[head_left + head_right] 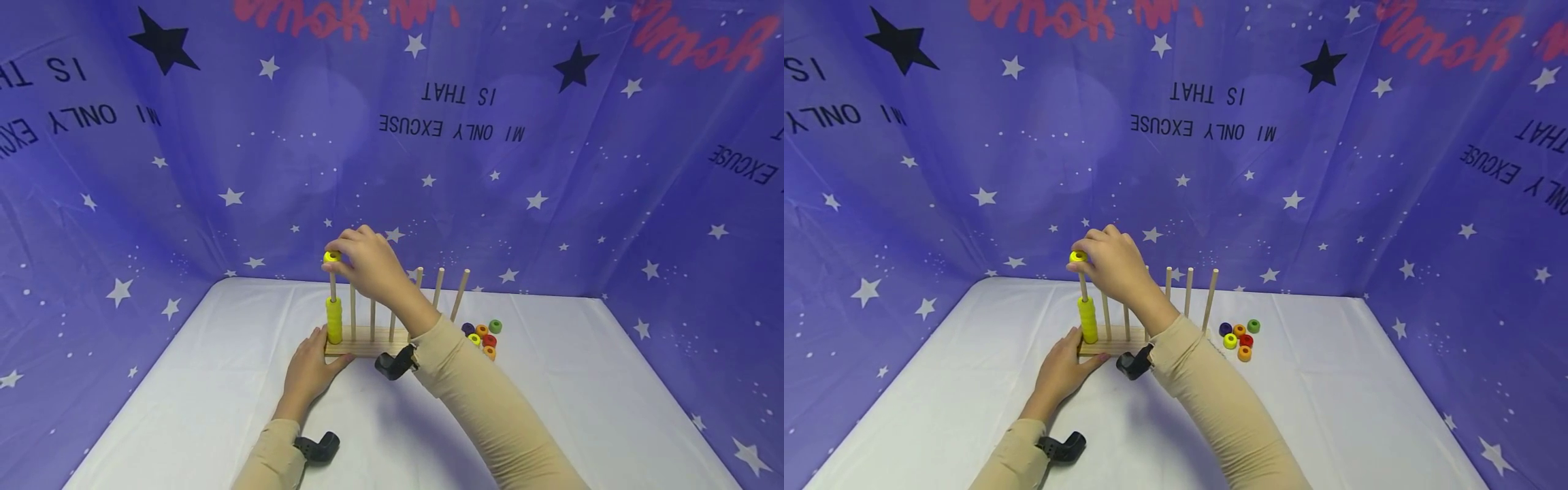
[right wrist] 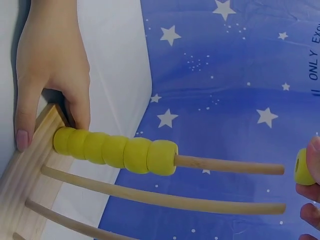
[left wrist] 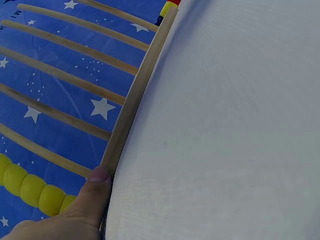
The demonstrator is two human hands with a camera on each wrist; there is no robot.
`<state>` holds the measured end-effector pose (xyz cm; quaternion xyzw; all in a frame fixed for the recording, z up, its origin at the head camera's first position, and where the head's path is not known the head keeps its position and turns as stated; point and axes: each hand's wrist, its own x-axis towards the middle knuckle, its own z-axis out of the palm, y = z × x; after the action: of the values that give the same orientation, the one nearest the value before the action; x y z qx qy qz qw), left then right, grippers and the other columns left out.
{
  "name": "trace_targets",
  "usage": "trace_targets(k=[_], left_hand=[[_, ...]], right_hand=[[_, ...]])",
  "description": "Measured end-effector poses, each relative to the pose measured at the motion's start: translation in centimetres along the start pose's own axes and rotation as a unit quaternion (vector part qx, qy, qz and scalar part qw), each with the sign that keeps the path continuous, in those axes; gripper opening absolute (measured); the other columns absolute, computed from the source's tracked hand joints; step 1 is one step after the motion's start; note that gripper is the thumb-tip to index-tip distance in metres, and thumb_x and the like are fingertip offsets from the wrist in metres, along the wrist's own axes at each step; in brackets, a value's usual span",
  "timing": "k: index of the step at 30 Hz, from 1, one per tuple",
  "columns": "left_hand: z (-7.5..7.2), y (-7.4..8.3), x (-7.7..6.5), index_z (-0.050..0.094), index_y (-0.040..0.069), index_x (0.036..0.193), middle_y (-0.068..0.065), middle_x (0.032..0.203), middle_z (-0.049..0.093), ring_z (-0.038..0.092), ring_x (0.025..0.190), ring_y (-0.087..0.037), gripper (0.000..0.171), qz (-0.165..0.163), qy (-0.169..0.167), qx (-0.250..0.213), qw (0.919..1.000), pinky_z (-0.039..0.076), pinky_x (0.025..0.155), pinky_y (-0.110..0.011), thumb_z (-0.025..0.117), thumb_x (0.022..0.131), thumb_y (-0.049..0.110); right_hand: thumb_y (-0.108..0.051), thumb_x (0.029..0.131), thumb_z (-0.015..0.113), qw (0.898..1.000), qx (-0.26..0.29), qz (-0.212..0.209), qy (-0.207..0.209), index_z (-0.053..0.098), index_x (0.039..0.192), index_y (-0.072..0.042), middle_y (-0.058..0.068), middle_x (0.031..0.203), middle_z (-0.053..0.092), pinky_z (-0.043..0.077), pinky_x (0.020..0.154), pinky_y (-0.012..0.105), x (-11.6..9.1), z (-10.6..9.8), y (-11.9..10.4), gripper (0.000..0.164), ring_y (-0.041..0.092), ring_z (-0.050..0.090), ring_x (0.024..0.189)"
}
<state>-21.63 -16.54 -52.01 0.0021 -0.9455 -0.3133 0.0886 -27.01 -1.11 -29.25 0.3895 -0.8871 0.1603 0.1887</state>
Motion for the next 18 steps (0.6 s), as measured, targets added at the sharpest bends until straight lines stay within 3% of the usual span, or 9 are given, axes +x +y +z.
trace_targets(k=[18], left_hand=[[-0.04, 0.10, -0.02, 0.033, 0.010, 0.155, -0.018, 0.157, 0.039, 0.032, 0.148, -0.039, 0.092, -0.004, -0.007, -0.002, 1.0000, 0.025, 0.122, -0.057, 0.069, 0.085, 0.059]], right_hand=[[-0.044, 0.093, 0.066, 1.000, -0.015, 0.005, -0.007, 0.073, 0.117, -0.020, -0.007, 0.110, 0.069, 0.045, 0.083, 0.029, 0.21, 0.55, -0.05, 0.035, 0.013, 0.052, 0.095]])
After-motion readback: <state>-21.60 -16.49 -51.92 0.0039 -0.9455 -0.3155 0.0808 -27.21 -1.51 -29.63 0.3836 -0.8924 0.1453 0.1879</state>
